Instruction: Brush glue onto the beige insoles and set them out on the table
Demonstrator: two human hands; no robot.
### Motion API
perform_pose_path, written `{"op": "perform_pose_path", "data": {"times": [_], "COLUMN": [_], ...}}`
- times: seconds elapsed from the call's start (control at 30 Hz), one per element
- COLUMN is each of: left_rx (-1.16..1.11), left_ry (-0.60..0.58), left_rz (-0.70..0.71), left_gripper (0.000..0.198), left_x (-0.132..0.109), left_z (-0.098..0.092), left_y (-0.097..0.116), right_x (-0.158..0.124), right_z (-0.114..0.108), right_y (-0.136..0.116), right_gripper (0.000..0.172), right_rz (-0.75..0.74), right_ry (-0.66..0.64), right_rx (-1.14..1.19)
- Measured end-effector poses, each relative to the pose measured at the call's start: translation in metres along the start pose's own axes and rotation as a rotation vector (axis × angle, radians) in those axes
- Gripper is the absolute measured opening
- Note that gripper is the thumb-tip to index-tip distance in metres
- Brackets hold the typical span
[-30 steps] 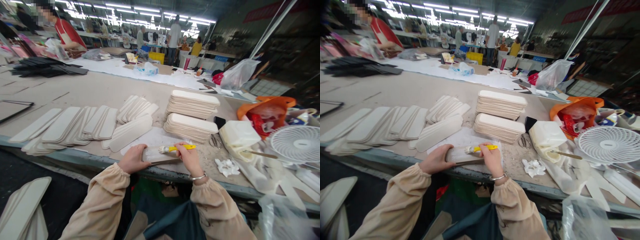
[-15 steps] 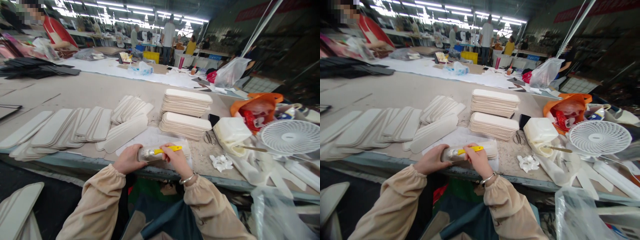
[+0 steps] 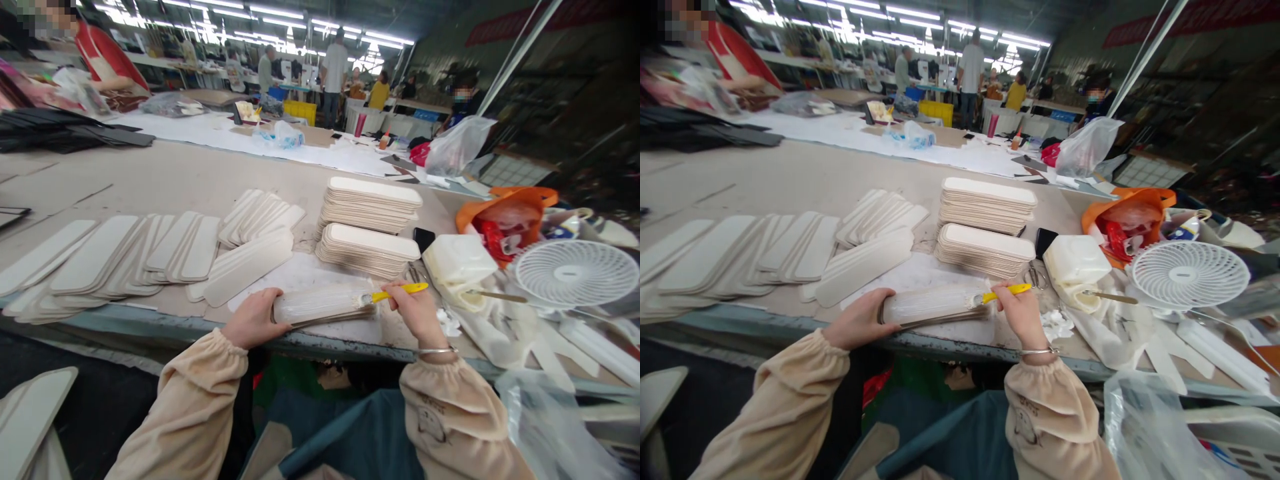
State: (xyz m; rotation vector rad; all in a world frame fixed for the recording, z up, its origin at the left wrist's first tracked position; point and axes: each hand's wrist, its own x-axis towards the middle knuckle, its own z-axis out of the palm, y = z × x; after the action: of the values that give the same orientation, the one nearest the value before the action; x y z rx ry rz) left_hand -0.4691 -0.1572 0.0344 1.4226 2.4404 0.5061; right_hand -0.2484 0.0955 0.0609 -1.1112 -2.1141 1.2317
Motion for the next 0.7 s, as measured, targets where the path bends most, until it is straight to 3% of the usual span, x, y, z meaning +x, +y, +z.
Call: {"op": "perform_pose_path", "data": {"times": [0.17,0.3,0.4,0.53,0.7], "left_rx": [-0.002,-0.001,-0.005,-0.016,-0.033], "left_ry": [0.001,-0.008,-0.011,-0.013,-0.006], "left_rz": [-0.01,-0.008,-0.007,0.005,0.012], "left_gripper": [0.06,0.061,0.061,0.061,0.06], "left_x": [0.0,0.001,0.001,0.002,0.001], "left_z": [-0.001,0.001,0.002,0.004,0.003], "left_y": [0.002,0.001,-0.002,-0.005,-0.005], "right_x": [-0.007,-0.016,-0.021,-0.035,-0.057], "right_z": [-0.019,-0.014,0.004,0.039,0.066], "right_y": [0.007,0.009,0.008,-0.004,-0.023], "right_gripper": [0.026,0.027,0.025,0.02,0.019], "right_rz": [-0.072,-0.332,-0.538,-0.679,-0.837], "right_ry": [0.201,0.298,0.244,0.164,-0.097], "right_rx": [-0.131,-0.208,-0.412,-0.671,-0.54]}}
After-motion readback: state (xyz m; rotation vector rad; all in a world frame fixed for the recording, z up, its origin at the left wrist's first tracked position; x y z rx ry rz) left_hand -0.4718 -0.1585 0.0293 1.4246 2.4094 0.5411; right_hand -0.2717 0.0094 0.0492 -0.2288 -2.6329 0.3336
